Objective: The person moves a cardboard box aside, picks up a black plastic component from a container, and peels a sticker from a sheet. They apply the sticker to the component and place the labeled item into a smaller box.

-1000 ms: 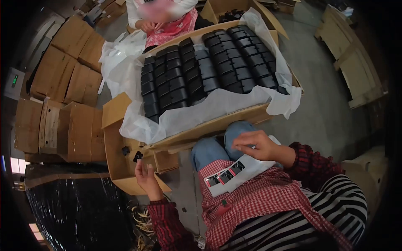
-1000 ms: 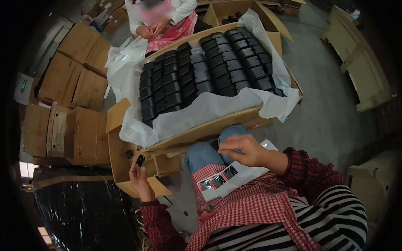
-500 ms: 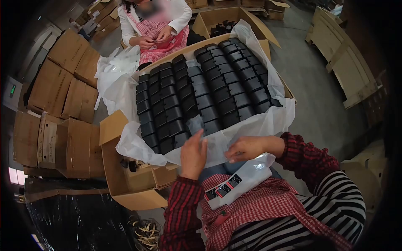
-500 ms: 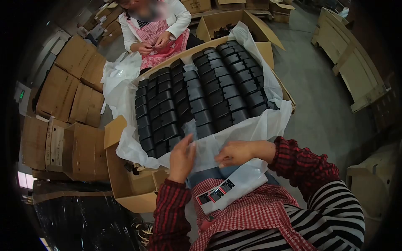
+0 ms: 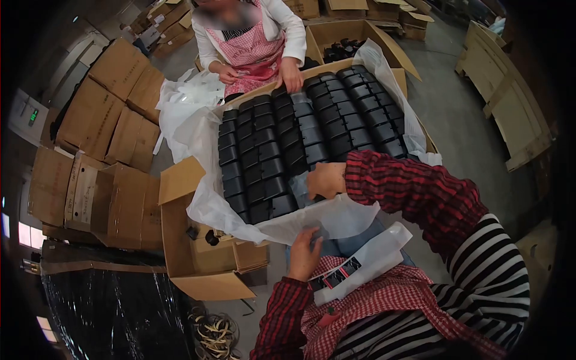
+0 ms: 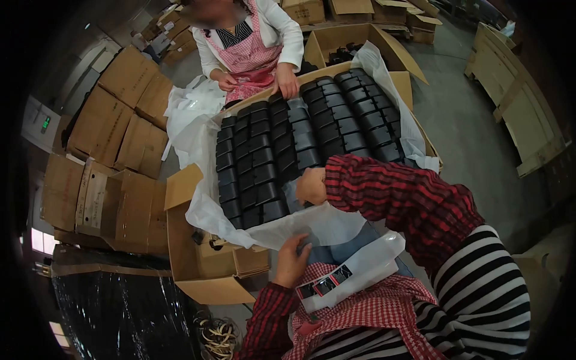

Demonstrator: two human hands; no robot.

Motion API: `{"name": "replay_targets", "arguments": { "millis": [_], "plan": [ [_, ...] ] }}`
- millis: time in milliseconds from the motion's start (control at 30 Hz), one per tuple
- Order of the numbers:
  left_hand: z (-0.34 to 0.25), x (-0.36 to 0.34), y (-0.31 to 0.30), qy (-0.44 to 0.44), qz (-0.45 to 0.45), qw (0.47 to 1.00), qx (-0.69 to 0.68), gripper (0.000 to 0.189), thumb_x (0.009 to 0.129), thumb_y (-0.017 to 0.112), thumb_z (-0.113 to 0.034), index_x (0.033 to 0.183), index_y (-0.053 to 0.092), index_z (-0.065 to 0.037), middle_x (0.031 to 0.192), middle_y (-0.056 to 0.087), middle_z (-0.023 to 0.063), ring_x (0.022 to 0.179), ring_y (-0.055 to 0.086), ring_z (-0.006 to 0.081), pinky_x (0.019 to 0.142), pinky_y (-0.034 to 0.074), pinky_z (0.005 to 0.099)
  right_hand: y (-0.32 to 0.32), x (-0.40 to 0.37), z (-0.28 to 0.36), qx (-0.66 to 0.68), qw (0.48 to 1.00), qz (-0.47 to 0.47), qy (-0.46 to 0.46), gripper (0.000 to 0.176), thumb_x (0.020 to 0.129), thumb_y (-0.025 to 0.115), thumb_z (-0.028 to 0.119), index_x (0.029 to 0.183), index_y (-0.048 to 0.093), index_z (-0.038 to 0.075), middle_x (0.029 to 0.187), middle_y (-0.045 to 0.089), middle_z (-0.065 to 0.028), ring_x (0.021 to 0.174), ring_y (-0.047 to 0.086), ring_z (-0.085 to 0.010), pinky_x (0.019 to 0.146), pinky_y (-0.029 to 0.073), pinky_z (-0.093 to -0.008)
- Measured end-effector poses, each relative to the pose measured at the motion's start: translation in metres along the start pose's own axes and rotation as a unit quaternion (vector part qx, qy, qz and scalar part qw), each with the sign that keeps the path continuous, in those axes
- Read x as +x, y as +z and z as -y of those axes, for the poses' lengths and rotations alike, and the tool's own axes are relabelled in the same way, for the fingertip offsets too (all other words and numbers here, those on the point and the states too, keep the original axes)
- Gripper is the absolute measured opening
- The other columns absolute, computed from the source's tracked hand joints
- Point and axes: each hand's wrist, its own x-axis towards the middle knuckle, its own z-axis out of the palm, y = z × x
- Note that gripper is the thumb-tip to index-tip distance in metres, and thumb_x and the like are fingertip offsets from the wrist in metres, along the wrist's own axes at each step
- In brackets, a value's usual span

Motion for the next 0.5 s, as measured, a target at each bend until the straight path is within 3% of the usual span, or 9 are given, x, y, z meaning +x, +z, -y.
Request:
{"name": "replay_targets", "arguments": {
  "millis": [133,233,267,333,367,400,433,467,500],
  "plan": [
    [0.009,-0.010,-0.007,-0.004,0.003,1.000,-0.014,0.030,0.085,0.065,-0.010,0.114,0.061,0.000,0.101,0.064,0.0167,0.090,0.065,0.0260,0.080,0.051,0.0327,-0.008,0.012,-0.015,-0.123,0.987,0.021,-0.098,0.041,0.071,0.068,0.017,0.112,0.068,0.023,0.098,0.066,-0.0057,0.097,0.062,-0.0269,0.079,0.048,-0.0426],
    [0.008,-0.018,-0.014,-0.046,-0.002,0.994,-0.097,0.028,0.088,0.064,-0.010,0.114,0.061,0.001,0.104,0.065,0.0122,0.093,0.064,0.0212,0.082,0.050,0.0299,-0.022,0.005,-0.041,0.128,0.980,0.062,-0.139,0.034,0.068,0.075,0.019,0.101,0.070,0.013,0.093,0.068,-0.0078,0.095,0.062,-0.0267,0.079,0.048,-0.0391],
    [0.004,-0.015,-0.019,-0.089,-0.004,0.983,-0.158,0.029,0.089,0.063,-0.010,0.115,0.060,0.001,0.106,0.065,0.0104,0.094,0.064,0.0200,0.082,0.050,0.0296,-0.021,0.003,-0.051,0.128,0.980,0.064,-0.139,0.034,0.068,0.075,0.019,0.101,0.070,0.013,0.093,0.068,-0.0078,0.095,0.062,-0.0267,0.079,0.048,-0.0391],
    [-0.010,-0.007,-0.029,-0.128,-0.005,0.967,-0.218,0.029,0.089,0.063,-0.009,0.116,0.059,0.001,0.109,0.064,0.0087,0.095,0.063,0.0187,0.082,0.050,0.0293,-0.016,-0.007,-0.070,0.351,0.915,-0.080,-0.183,0.034,0.069,0.078,0.014,0.102,0.070,0.008,0.095,0.069,-0.0083,0.092,0.063,-0.0255,0.081,0.048,-0.0370],
    [-0.018,-0.002,-0.035,-0.116,-0.023,0.961,-0.249,0.034,0.089,0.064,-0.010,0.120,0.057,0.000,0.111,0.063,0.0077,0.095,0.062,0.0184,0.082,0.050,0.0297,-0.025,-0.018,-0.071,0.428,0.877,-0.100,-0.194,0.035,0.074,0.078,0.010,0.107,0.068,0.002,0.099,0.069,-0.0081,0.090,0.065,-0.0212,0.083,0.048,-0.0327],
    [-0.029,0.004,-0.040,-0.103,-0.043,0.954,-0.279,0.038,0.089,0.064,-0.010,0.124,0.055,-0.001,0.113,0.062,0.0067,0.095,0.062,0.0181,0.083,0.051,0.0300,-0.032,-0.031,-0.071,0.424,0.879,-0.101,-0.194,0.035,0.074,0.078,0.010,0.107,0.068,0.002,0.099,0.069,-0.0081,0.090,0.065,-0.0212,0.083,0.048,-0.0327],
    [-0.043,0.012,-0.046,-0.100,-0.046,0.954,-0.280,0.038,0.089,0.064,-0.010,0.124,0.055,-0.001,0.113,0.062,0.0067,0.095,0.062,0.0181,0.083,0.051,0.0300,-0.038,-0.045,-0.069,0.533,0.819,-0.123,-0.173,0.035,0.076,0.077,0.009,0.108,0.068,0.001,0.101,0.069,-0.0077,0.090,0.064,-0.0194,0.085,0.048,-0.0307],
    [-0.060,0.018,-0.051,-0.035,-0.117,0.961,-0.249,0.044,0.087,0.066,-0.011,0.128,0.051,-0.002,0.112,0.062,0.0077,0.097,0.062,0.0181,0.083,0.050,0.0298,-0.040,-0.055,-0.065,0.637,0.743,-0.142,-0.150,0.034,0.078,0.076,0.008,0.110,0.067,-0.001,0.103,0.069,-0.0074,0.090,0.064,-0.0176,0.087,0.047,-0.0287],
    [-0.075,0.022,-0.055,0.029,-0.185,0.959,-0.215,0.050,0.086,0.068,-0.012,0.131,0.048,-0.002,0.111,0.062,0.0088,0.098,0.061,0.0182,0.082,0.050,0.0296,-0.038,-0.060,-0.059,0.638,0.742,-0.142,-0.149,0.034,0.078,0.076,0.008,0.110,0.067,-0.001,0.103,0.069,-0.0074,0.090,0.064,-0.0176,0.087,0.047,-0.0287]
  ]
}}
